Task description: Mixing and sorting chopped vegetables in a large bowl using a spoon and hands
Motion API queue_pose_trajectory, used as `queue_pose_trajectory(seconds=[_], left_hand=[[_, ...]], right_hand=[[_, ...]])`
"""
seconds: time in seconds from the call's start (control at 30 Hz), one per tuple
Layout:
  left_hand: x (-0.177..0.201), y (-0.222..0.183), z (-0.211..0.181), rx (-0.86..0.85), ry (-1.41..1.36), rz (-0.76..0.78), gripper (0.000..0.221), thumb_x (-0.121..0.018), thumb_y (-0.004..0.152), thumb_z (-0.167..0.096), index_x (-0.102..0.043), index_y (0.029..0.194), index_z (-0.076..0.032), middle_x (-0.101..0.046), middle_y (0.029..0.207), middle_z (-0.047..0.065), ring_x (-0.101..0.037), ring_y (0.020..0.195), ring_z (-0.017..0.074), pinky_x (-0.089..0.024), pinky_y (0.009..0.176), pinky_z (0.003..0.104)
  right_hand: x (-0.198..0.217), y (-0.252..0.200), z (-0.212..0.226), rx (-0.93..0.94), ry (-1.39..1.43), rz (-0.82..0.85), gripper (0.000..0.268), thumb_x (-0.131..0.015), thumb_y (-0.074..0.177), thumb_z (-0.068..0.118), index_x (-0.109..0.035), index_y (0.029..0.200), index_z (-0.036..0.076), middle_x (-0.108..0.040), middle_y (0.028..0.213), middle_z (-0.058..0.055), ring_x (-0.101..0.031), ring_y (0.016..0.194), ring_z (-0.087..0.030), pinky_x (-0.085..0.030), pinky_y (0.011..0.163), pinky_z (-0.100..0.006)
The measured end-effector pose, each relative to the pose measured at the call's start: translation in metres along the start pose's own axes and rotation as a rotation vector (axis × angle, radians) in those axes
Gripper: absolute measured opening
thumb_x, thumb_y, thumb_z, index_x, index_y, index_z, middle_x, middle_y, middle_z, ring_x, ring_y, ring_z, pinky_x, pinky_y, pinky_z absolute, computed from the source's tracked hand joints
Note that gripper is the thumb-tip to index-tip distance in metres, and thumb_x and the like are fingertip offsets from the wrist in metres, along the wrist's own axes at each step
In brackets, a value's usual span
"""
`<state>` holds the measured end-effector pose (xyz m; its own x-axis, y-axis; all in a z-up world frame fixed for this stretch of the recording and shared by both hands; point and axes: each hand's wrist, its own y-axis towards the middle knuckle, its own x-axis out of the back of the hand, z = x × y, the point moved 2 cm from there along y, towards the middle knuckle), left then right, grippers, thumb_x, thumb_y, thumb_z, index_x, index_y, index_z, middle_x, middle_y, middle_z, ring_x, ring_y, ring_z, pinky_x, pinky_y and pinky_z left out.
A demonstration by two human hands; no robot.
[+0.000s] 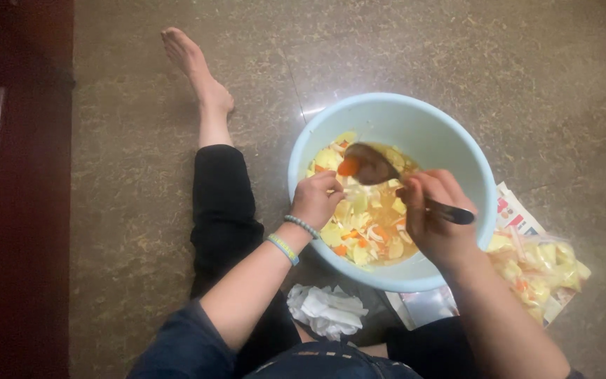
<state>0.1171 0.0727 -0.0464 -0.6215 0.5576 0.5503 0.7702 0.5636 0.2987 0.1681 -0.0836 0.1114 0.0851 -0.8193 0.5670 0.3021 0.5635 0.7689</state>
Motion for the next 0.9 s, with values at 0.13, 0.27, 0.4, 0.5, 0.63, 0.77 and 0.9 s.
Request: queue_pose_trajectory(seconds=[0.13, 0.27, 0.4, 0.5, 0.63, 0.77, 0.9], left_hand=[[0.000, -0.002, 0.008, -0.012, 0.029, -0.030, 0.015, -0.074, 0.057, -0.020, -0.060, 0.063, -0.017, -0.062, 0.083, -0.005, -0.061, 0.077, 0.0192, -0.051, 0.067, 0.028], [0.010, -0.005, 0.000, 0.017, 0.057, -0.002, 0.012, -0.072, 0.060, -0.017, -0.061, 0.064, -0.017, -0.062, 0.092, -0.003, -0.059, 0.086, 0.0229, -0.050, 0.071, 0.031], [0.021, -0.005, -0.002, -0.002, 0.094, -0.017, 0.011, -0.071, 0.062, -0.018, -0.061, 0.065, -0.017, -0.061, 0.095, -0.003, -0.059, 0.086, 0.0238, -0.050, 0.069, 0.031], [0.025, -0.009, 0.003, -0.009, 0.136, 0.015, 0.012, -0.072, 0.061, -0.020, -0.060, 0.063, -0.018, -0.060, 0.096, -0.003, -0.059, 0.087, 0.0236, -0.050, 0.070, 0.032], [0.011, -0.016, 0.019, 0.028, 0.109, 0.058, 0.011, -0.070, 0.064, -0.018, -0.060, 0.067, -0.017, -0.059, 0.101, -0.002, -0.058, 0.090, 0.0254, -0.049, 0.073, 0.033], [-0.005, -0.024, 0.026, 0.006, 0.064, 0.064, 0.011, -0.070, 0.064, -0.017, -0.061, 0.069, -0.014, -0.058, 0.104, 0.002, -0.057, 0.094, 0.0268, -0.049, 0.074, 0.033], [-0.001, -0.022, 0.026, -0.024, 0.039, 0.056, 0.013, -0.070, 0.062, -0.014, -0.060, 0.070, -0.014, -0.057, 0.104, 0.001, -0.056, 0.096, 0.0257, -0.048, 0.076, 0.032]], right_hand=[[-0.004, -0.008, 0.000, -0.014, 0.000, -0.003, 0.014, -0.049, 0.085, 0.007, -0.061, 0.078, 0.006, -0.057, 0.069, -0.005, -0.057, 0.054, -0.022, -0.046, 0.046, -0.027], [-0.004, -0.018, -0.019, 0.002, -0.031, -0.015, 0.013, -0.049, 0.086, 0.005, -0.060, 0.078, 0.005, -0.056, 0.067, -0.007, -0.055, 0.055, -0.026, -0.045, 0.048, -0.031], [-0.001, -0.032, -0.067, -0.137, -0.292, 0.067, 0.033, -0.043, 0.094, 0.009, -0.052, 0.063, 0.005, -0.049, 0.054, -0.015, -0.051, 0.057, -0.038, -0.040, 0.048, -0.042], [-0.015, -0.086, -0.128, -0.562, -0.519, 0.307, 0.034, -0.045, 0.090, 0.017, -0.054, 0.065, -0.003, -0.051, 0.057, -0.025, -0.053, 0.061, -0.046, -0.041, 0.056, -0.054], [-0.035, -0.113, -0.156, -0.799, -0.494, 0.315, 0.043, -0.042, 0.089, 0.021, -0.054, 0.059, -0.009, -0.053, 0.055, -0.026, -0.054, 0.065, -0.047, -0.040, 0.057, -0.054], [-0.066, -0.099, -0.131, -0.779, -0.477, 0.145, 0.038, -0.042, 0.084, 0.018, -0.056, 0.056, -0.005, -0.053, 0.053, -0.022, -0.056, 0.061, -0.040, -0.044, 0.053, -0.046], [-0.120, -0.103, -0.138, -1.265, 0.063, -0.224, 0.041, -0.044, 0.082, 0.025, -0.056, 0.062, -0.009, -0.055, 0.060, -0.028, -0.059, 0.058, -0.036, -0.044, 0.039, -0.044]])
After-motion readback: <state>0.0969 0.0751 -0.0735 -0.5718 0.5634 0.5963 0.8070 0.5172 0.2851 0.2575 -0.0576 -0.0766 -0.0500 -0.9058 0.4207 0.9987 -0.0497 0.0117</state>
